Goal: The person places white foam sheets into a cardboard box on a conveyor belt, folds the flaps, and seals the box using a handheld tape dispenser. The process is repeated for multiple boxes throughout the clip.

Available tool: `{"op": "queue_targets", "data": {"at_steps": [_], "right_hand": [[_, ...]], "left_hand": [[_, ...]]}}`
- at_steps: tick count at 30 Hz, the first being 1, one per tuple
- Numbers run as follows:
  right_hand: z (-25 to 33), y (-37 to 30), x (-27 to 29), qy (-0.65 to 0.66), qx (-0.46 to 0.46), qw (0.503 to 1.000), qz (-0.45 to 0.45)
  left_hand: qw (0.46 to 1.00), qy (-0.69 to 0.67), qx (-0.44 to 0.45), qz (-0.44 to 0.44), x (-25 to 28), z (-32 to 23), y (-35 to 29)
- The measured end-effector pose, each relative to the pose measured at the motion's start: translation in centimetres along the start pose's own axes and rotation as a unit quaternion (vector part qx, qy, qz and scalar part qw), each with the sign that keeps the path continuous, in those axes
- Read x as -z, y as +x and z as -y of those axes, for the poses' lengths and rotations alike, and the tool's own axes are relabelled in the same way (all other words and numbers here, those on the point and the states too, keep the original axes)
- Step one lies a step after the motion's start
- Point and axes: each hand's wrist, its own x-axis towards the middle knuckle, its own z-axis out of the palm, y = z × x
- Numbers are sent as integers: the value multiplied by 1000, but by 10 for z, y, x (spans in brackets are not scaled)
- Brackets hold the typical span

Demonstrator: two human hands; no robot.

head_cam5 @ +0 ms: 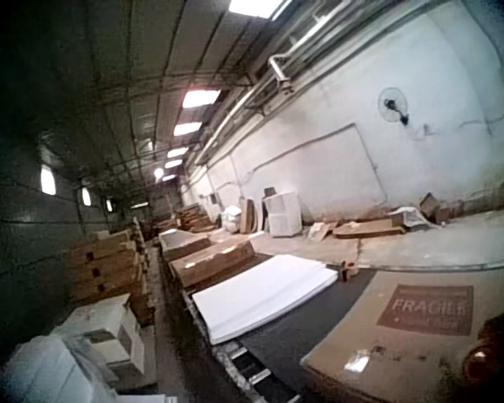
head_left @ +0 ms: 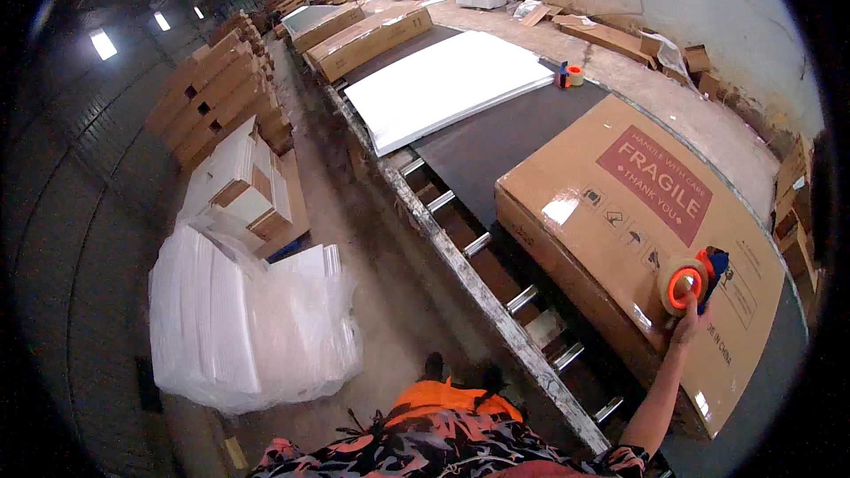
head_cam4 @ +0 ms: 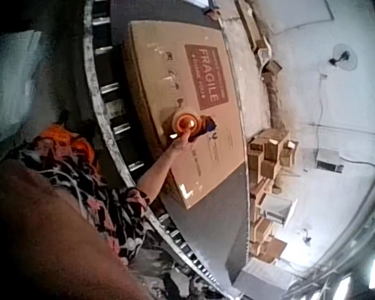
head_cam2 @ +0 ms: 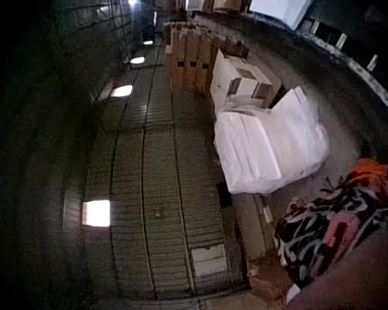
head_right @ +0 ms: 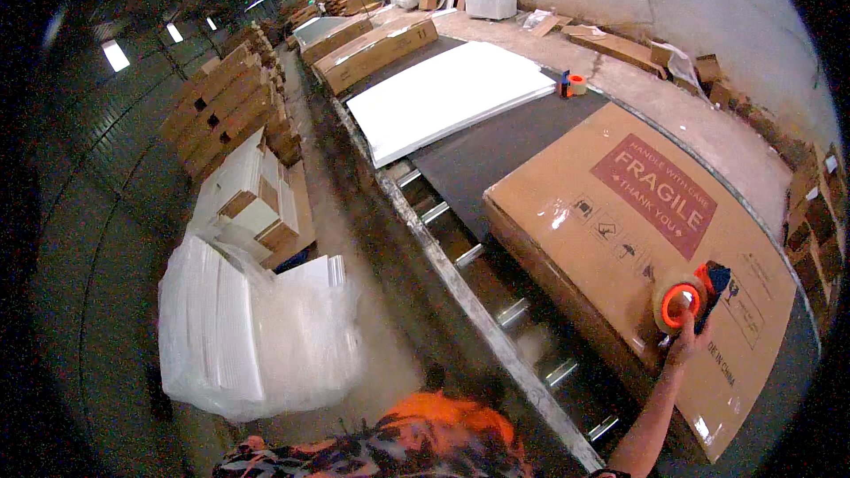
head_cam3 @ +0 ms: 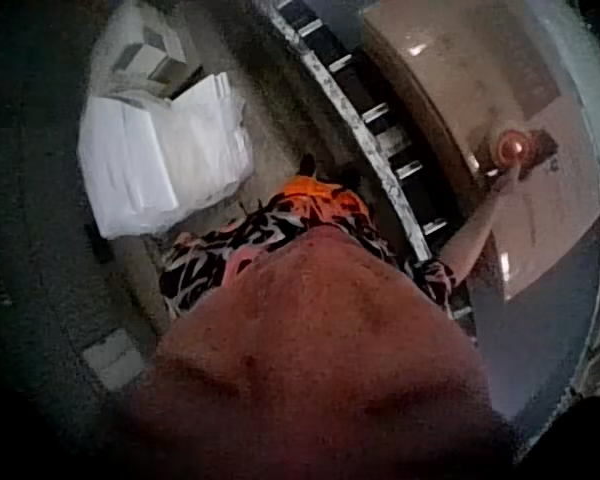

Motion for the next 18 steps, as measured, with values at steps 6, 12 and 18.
{"op": "queue_targets", "data": {"at_steps": [6,12,18], "right_hand": [[-21,2,10,-37,-30,998,-40],[-22,15,-11,-2,-33,999,0],[22,65,-11,-83,-273,953,101]], "left_hand": [[996,59,-4,71,-34,-30,62],[945,201,-164,200,-129,-85,161],[626,204,-624,420,-301,-351,-107]]}}
